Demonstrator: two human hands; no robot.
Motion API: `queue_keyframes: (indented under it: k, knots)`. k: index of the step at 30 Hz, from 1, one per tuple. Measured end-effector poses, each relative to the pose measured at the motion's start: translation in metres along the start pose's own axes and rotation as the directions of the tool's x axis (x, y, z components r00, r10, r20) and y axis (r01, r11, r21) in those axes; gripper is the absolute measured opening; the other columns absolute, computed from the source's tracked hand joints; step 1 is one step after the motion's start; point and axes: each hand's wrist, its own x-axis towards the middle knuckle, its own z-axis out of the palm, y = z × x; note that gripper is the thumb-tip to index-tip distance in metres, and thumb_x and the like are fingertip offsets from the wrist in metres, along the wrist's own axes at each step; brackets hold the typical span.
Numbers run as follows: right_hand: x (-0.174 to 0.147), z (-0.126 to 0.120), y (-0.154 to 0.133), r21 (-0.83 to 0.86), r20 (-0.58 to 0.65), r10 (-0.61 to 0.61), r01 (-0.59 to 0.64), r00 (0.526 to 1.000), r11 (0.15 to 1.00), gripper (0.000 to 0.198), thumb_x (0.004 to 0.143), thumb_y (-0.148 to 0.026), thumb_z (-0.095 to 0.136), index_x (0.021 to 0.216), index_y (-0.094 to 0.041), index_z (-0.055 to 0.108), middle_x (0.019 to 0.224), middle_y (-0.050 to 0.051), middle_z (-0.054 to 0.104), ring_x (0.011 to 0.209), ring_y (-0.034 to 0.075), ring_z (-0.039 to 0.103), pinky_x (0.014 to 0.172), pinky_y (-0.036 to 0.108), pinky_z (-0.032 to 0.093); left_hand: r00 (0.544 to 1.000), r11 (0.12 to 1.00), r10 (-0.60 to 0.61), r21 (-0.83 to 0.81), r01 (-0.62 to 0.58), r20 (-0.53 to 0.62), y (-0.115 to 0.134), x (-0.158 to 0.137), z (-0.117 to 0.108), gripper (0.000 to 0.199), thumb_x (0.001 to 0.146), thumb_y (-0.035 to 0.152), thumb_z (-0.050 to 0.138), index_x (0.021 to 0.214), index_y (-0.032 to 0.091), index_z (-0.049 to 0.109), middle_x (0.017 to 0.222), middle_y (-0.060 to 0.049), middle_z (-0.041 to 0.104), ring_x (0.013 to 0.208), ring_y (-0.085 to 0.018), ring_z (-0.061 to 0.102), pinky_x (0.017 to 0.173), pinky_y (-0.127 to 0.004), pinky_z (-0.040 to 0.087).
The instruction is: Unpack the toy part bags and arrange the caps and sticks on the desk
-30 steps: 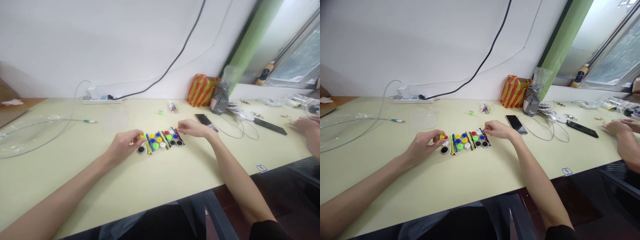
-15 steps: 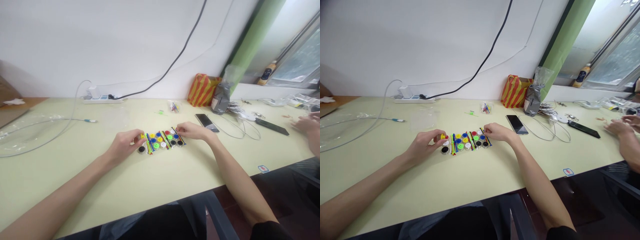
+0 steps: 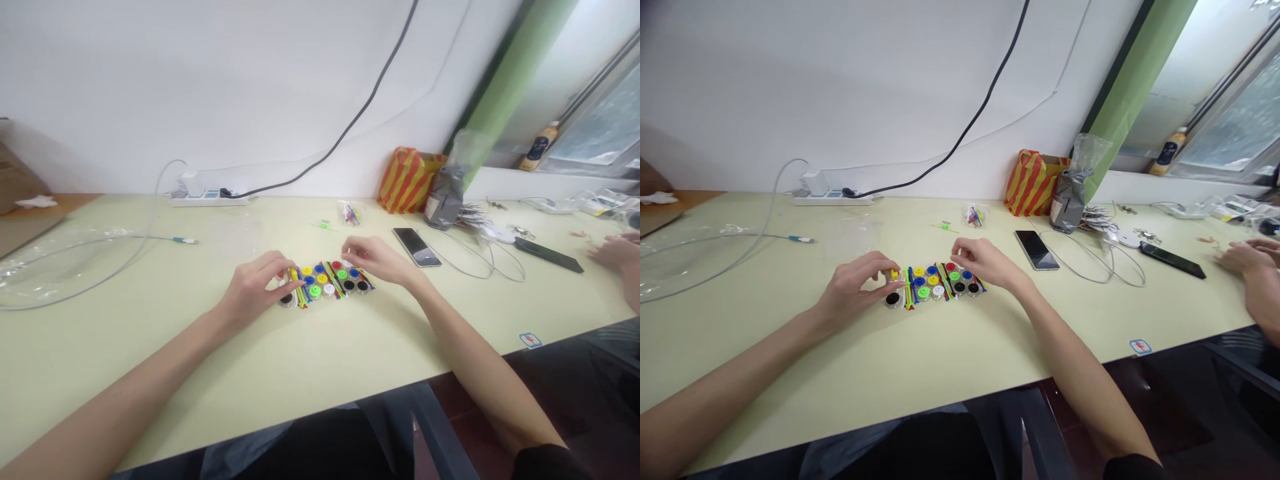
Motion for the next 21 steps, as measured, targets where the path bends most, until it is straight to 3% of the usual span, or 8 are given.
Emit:
queue_keyframes:
  k: [4,9,13,17,21]
  knots:
    - [-0.001,0.041,-0.033,0.322,0.015,-0.155,0.142,0.988,0.936,0.026,0.099,-0.042,0.056,0.1,-0.019,0.065,0.084,0.002,0.067,0.07,0.014,0.056,0.064,0.025,0.041,0.995,0.996,0.08,0.043,-0.078,-0.063,0.009,0.002,0.004,0.015,0.096,0.029,0.069,0.11,0.024,0.07,0.088,-0.004,0.062,0.073,-0.014,0.06,0.064,-0.026,0.049]
    - [-0.001,0.074,-0.048,0.522,0.01,-0.177,0.146,0.984,0.84,0.029,0.102,-0.04,0.053,0.084,-0.018,0.062,0.073,-0.001,0.059,0.064,0.011,0.051,0.061,0.024,0.04,0.987,0.99,0.141,0.033,-0.138,-0.083,0.011,0.001,0.004,0.028,0.093,0.036,0.073,0.118,0.025,0.068,0.084,-0.003,0.061,0.068,-0.013,0.057,0.061,-0.026,0.048]
    - [-0.002,0.074,-0.048,0.658,0.009,-0.17,0.123,0.985,0.743,0.03,0.098,-0.049,0.06,0.097,-0.019,0.062,0.078,0.0,0.063,0.06,0.011,0.053,0.058,0.025,0.043,0.98,0.985,0.171,0.016,-0.171,-0.102,0.01,0.0,0.002,0.038,0.092,0.032,0.075,0.128,0.025,0.064,0.086,-0.003,0.062,0.07,-0.013,0.058,0.062,-0.025,0.049]
    - [-0.005,0.071,-0.053,0.631,-0.026,-0.123,0.112,0.992,0.767,0.033,0.094,-0.054,0.064,0.1,-0.022,0.06,0.073,-0.002,0.062,0.059,0.011,0.054,0.055,0.024,0.043,0.982,0.988,0.156,0.002,-0.156,-0.105,0.013,0.0,0.001,0.045,0.094,0.034,0.072,0.137,0.028,0.06,0.087,-0.003,0.062,0.072,-0.014,0.059,0.065,-0.025,0.051]
    - [-0.006,0.058,-0.053,0.565,0.008,-0.158,0.126,0.987,0.815,0.033,0.096,-0.055,0.06,0.098,-0.022,0.058,0.071,-0.002,0.06,0.058,0.011,0.053,0.055,0.024,0.042,0.987,0.987,0.162,-0.021,-0.162,-0.016,0.017,0.002,-0.001,0.064,0.096,0.042,0.068,0.153,0.027,0.044,0.09,-0.005,0.062,0.077,-0.017,0.059,0.071,-0.029,0.053]
